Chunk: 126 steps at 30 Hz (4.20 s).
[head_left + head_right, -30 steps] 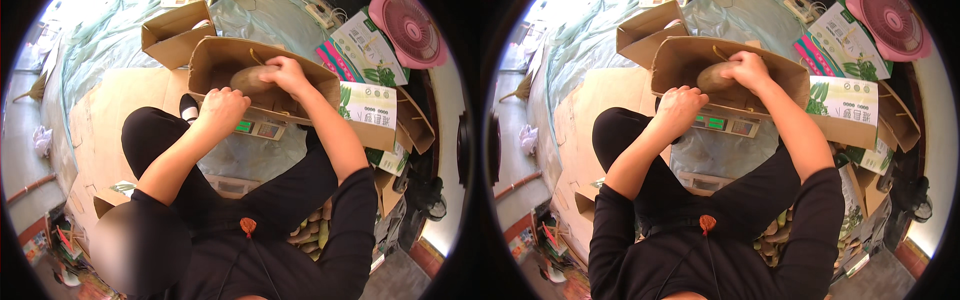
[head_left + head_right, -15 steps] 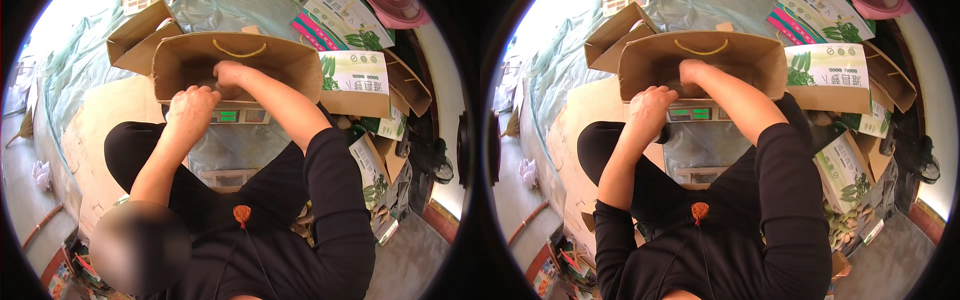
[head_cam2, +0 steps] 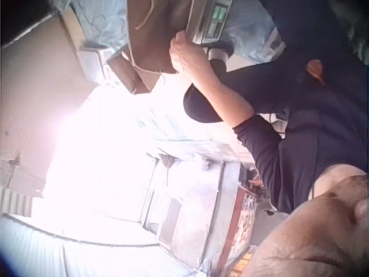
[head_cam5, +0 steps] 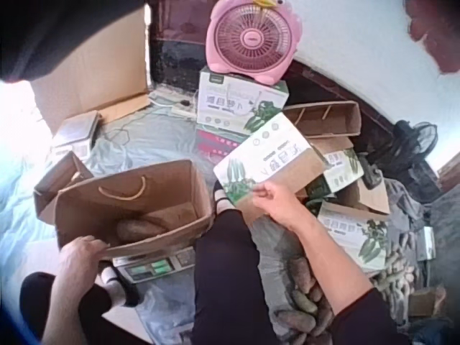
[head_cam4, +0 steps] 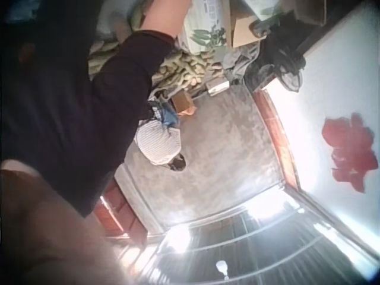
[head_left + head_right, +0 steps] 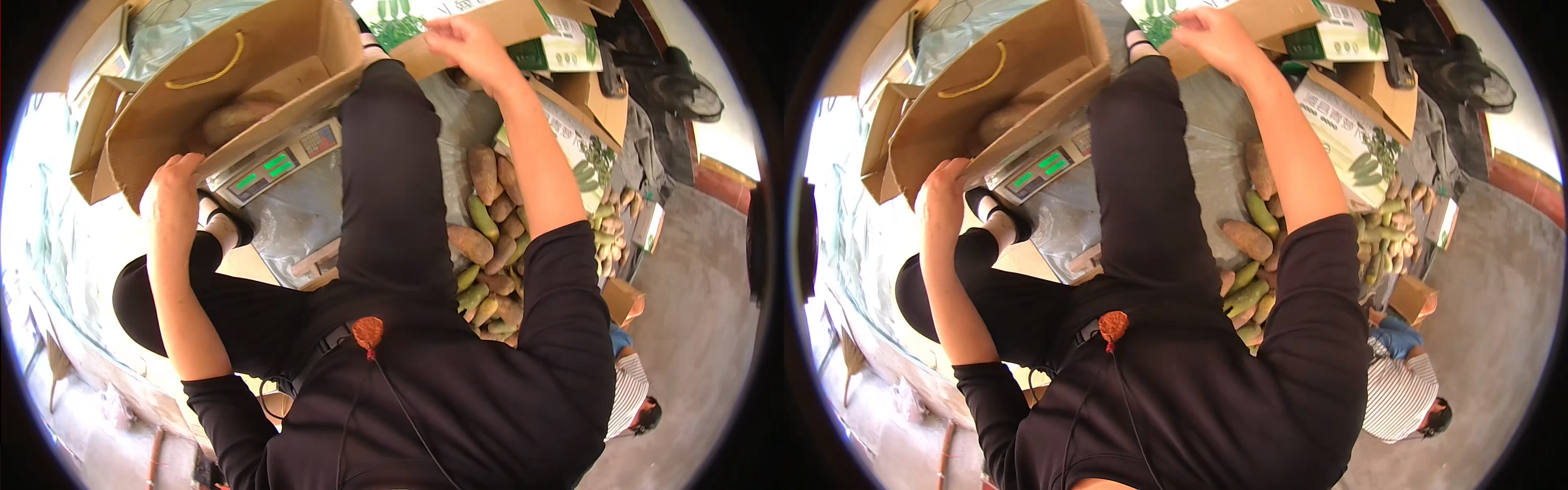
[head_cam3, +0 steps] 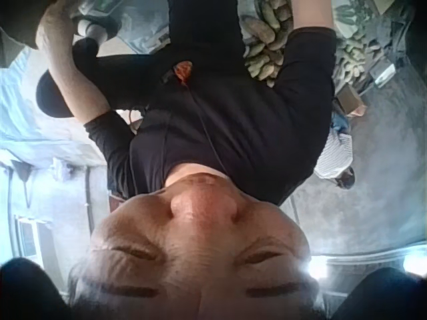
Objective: Sorting, weighing, and bagging produce (yams/sweet potatoes) in a packaging facility.
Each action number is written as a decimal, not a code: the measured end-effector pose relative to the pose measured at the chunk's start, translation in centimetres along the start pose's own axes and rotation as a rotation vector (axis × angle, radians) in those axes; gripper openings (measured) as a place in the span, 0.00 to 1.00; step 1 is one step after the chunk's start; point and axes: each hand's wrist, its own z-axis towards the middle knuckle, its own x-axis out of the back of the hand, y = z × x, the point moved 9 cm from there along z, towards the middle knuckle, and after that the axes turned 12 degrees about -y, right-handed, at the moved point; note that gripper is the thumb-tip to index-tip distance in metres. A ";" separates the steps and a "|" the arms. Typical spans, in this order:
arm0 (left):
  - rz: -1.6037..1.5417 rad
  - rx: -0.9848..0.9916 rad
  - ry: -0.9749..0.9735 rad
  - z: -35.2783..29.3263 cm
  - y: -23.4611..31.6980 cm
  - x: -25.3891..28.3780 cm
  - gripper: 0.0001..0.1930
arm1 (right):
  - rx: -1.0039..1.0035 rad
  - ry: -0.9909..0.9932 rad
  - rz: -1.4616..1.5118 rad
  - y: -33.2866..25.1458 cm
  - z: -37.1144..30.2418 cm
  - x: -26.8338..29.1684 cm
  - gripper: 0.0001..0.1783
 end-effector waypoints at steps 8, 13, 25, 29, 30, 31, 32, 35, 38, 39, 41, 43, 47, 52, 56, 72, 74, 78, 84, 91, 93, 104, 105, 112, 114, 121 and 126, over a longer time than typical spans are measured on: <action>-0.055 -0.002 -0.034 0.4 -1.4 -1.1 0.12 | -0.636 0.097 -0.094 30.8 -18.6 -4.6 0.16; -0.082 -0.001 -0.018 0.0 -1.6 -1.0 0.12 | -0.904 -0.204 -0.492 36.9 -28.7 -10.5 0.19; -0.061 0.051 -0.039 0.6 -0.3 -0.9 0.11 | -1.069 -0.493 -0.767 33.3 -33.2 -18.2 0.23; -0.098 0.033 -0.003 0.0 -0.4 -0.4 0.11 | -1.036 -0.414 -0.725 33.7 -32.5 -19.6 0.20; -0.099 0.043 -0.012 0.0 -0.3 -0.4 0.11 | -1.043 -0.401 -0.676 34.0 -32.9 -20.0 0.19; -0.099 0.060 -0.018 -0.1 -0.4 -0.4 0.12 | -1.057 -0.404 -0.698 33.8 -33.1 -20.4 0.18; -0.102 0.074 -0.020 -0.2 -0.7 -0.5 0.13 | -1.064 -0.403 -0.719 33.4 -33.0 -20.8 0.18; -0.043 0.041 0.026 -0.3 -0.7 -0.6 0.13 | -0.998 -0.539 -0.910 34.5 -34.0 -21.7 0.20; -0.043 0.031 0.002 -0.6 -0.5 -0.4 0.10 | -0.996 -0.537 -0.873 34.0 -33.7 -21.6 0.19; -0.033 0.010 0.014 -0.5 -0.4 -0.6 0.10 | -1.034 -0.552 -0.833 34.0 -33.9 -21.3 0.19; -0.010 0.011 0.020 -0.8 -0.5 -0.4 0.10 | -1.038 -0.525 -0.786 33.0 -33.0 -20.8 0.20; 0.006 0.040 -0.002 -0.8 -0.9 -0.9 0.11 | -1.054 -0.495 -0.731 33.1 -32.5 -20.5 0.22; -0.008 0.013 0.006 -0.6 -1.0 -1.0 0.13 | -0.924 -0.061 -0.326 45.3 -35.7 -14.7 0.34; 0.011 0.002 0.025 -1.0 -1.0 -1.0 0.10 | -0.606 0.164 -0.221 29.1 -23.8 -11.0 0.40; 0.019 -0.007 0.024 -1.0 -1.1 -1.3 0.06 | -0.337 0.323 0.012 18.9 -17.0 -3.3 0.42; 0.045 -0.019 -0.033 -0.9 -1.1 -0.9 0.06 | 0.535 -0.329 -0.255 -22.1 5.3 -11.3 0.33; 0.023 -0.022 -0.012 -1.3 -1.2 -0.6 0.07 | 0.499 -0.446 -0.374 -20.3 7.9 -16.4 0.32; 0.035 -0.040 -0.018 -0.7 -0.8 -0.7 0.08 | 0.330 -0.632 -0.747 -14.0 12.2 -23.5 0.36; 0.006 -0.047 -0.016 -1.0 -0.8 -0.5 0.11 | 0.057 -0.846 -1.071 -7.8 13.7 -27.8 0.34; 0.048 -0.038 -0.063 -0.2 -0.7 -0.4 0.13 | 0.170 -0.695 -0.793 -8.8 15.3 -24.4 0.37; 0.036 -0.051 -0.055 0.2 -0.8 -0.6 0.14 | 0.268 -0.738 -0.614 -11.5 14.7 -22.3 0.33; -0.090 0.014 -0.069 0.1 0.1 -0.1 0.10 | -0.060 0.069 0.006 3.6 0.6 2.0 0.23; -0.106 0.025 -0.059 0.0 0.1 -0.1 0.10 | -0.127 0.107 0.082 8.3 -1.6 2.3 0.23; -0.138 -0.002 -0.056 0.6 0.0 -0.8 0.11 | -0.814 0.237 -0.208 35.8 -21.5 -0.5 0.23; -0.137 -0.007 -0.048 0.2 -0.4 -0.7 0.11 | -0.956 0.264 -0.260 38.3 -25.9 -2.5 0.25; -0.127 0.016 -0.048 0.6 -0.1 -0.7 0.10 | -1.047 0.489 0.022 40.3 -31.1 -6.7 0.47; -0.108 0.034 -0.068 0.5 0.1 -0.8 0.10 | -1.043 0.538 -0.075 36.8 -28.6 -8.8 0.47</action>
